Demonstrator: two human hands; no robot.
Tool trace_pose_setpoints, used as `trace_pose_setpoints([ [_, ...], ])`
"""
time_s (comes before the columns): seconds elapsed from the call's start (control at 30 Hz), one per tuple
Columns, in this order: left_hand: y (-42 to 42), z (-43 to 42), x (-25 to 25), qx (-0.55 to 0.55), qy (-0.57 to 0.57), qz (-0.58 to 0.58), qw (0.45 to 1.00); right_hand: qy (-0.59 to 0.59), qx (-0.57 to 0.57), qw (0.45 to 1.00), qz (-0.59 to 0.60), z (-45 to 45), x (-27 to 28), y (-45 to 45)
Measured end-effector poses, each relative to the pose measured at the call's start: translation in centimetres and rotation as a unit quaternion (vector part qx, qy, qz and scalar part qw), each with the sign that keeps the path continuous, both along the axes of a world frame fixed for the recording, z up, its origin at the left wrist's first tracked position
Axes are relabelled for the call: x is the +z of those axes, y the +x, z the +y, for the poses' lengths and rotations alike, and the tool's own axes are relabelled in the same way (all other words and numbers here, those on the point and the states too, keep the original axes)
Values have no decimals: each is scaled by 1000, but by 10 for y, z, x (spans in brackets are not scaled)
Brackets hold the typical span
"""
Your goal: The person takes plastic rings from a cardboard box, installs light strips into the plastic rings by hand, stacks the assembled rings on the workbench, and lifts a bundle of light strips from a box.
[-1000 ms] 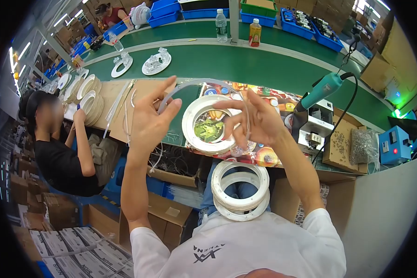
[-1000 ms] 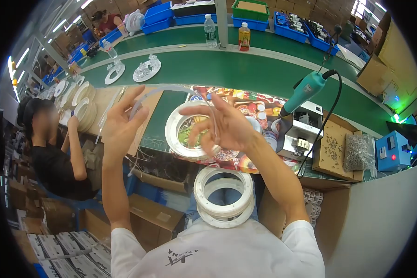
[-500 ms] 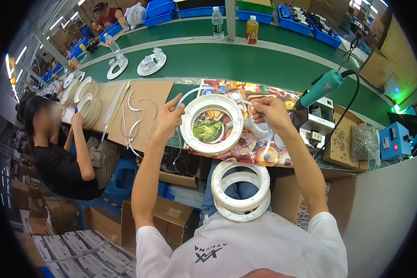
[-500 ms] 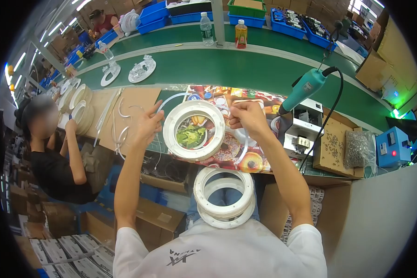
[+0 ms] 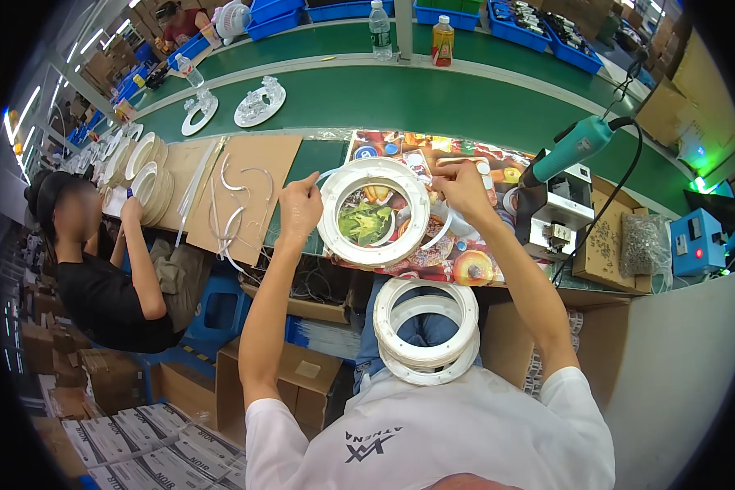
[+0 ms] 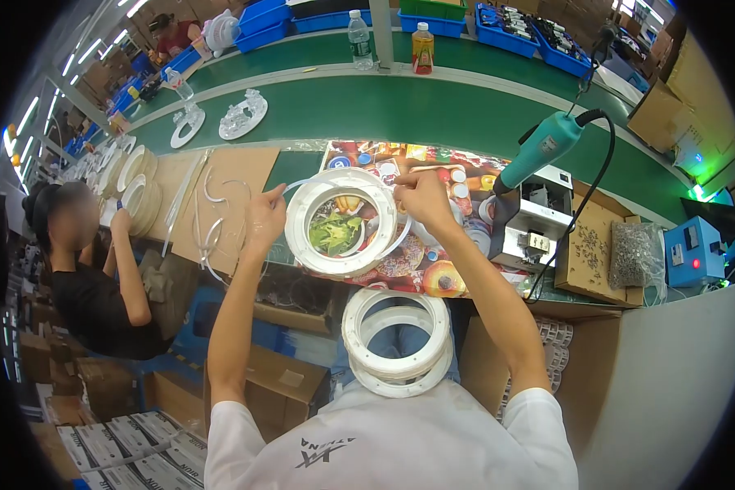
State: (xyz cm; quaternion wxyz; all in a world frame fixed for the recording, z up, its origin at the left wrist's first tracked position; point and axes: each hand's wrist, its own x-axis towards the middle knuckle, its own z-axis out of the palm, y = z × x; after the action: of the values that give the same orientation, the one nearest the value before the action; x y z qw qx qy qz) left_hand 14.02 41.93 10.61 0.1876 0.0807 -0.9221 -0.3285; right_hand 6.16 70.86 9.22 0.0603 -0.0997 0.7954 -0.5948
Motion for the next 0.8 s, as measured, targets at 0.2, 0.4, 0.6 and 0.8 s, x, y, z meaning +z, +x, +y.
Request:
trace_pose_setpoints([
  [0.2, -9, 18, -7, 31, -78, 10, 996, 39, -26, 999, -18, -17, 14, 10],
  [0.4, -15, 26, -24, 77, -44, 10, 996, 55, -33, 997, 36, -33, 2, 9],
  [0.6, -15, 36, -25, 114, -21, -5, 993, 62, -15, 996, 56, -38, -4, 10],
  [0.8, -10, 35, -21, 78, -70, -96, 990, 36, 2, 999, -8, -35, -9, 12],
])
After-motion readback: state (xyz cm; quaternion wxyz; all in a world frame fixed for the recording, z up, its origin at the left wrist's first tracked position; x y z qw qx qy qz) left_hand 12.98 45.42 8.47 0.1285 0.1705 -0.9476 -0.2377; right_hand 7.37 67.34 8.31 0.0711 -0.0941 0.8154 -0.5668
